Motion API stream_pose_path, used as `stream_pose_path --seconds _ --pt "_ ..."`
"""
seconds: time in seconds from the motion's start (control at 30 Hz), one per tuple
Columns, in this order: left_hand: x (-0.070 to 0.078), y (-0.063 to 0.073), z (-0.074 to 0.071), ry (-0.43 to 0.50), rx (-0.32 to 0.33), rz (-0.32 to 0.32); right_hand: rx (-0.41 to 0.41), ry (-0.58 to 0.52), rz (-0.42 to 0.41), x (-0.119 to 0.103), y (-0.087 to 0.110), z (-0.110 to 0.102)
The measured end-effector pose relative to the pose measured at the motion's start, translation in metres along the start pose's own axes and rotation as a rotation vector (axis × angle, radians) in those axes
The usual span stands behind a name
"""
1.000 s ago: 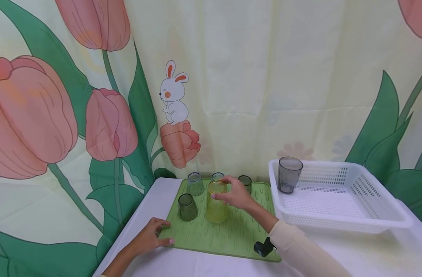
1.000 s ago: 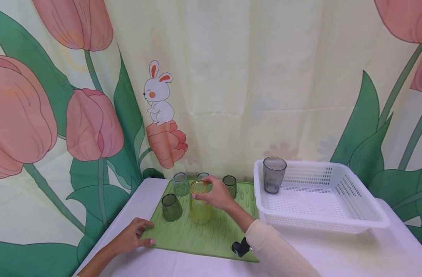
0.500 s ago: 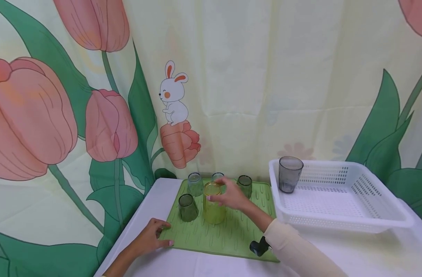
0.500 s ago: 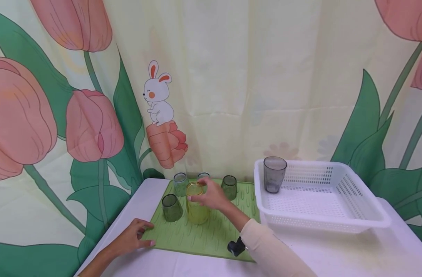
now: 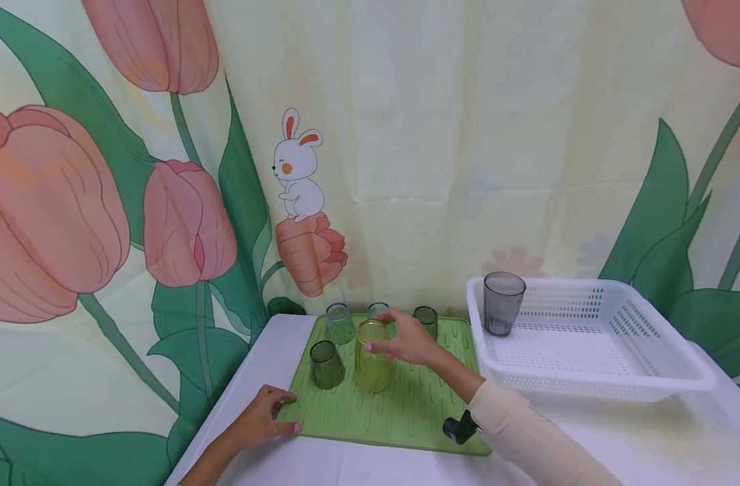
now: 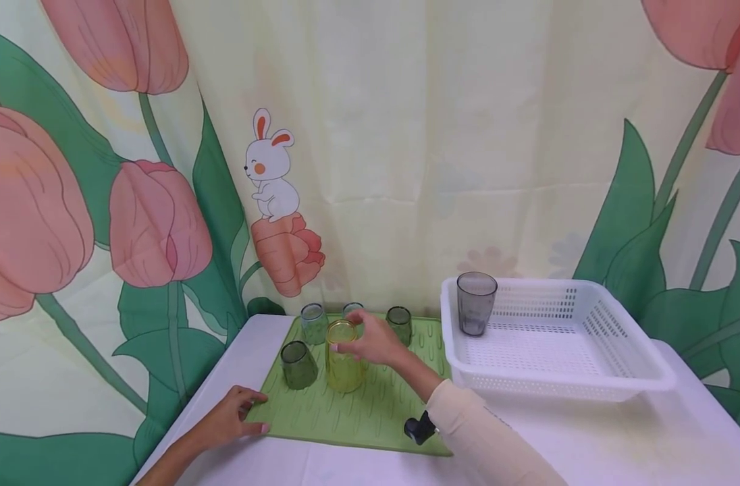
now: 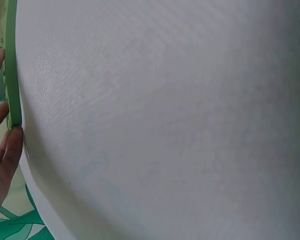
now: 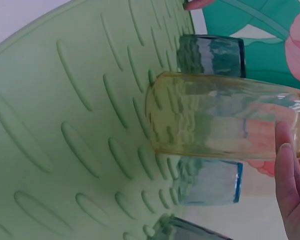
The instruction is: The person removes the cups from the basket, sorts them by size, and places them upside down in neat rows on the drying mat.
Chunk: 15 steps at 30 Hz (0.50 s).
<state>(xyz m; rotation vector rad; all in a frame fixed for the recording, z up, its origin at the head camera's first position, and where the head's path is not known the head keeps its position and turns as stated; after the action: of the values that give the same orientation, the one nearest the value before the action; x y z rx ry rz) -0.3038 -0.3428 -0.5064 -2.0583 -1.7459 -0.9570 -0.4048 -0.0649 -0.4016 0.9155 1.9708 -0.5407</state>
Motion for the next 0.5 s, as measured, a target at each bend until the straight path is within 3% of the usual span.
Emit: stream_pose_path --seconds 0.27,0.5 --pt "-0.002 0.003 0.002 0.032 0.025 0.006 0.052 0.008 -0.021 -0.002 0.017 -0.021" --pt "0.011 0.006 -0.002 -0.001 0.050 0.062 0.083 -0.002 -0.039 0.002 0.038 -0.048"
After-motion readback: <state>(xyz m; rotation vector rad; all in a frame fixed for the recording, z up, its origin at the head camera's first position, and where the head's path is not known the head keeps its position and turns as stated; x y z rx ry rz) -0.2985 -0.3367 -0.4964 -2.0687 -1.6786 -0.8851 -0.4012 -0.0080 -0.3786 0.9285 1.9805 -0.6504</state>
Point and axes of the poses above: each hand's wrist, its own y-axis away from the middle knuckle, its own z-axis out of the palm, x = y × z, the point moved 10 cm from there along -y, towards the middle knuckle, and after that the axes turned 12 degrees about -x, right-handed, at the moved point
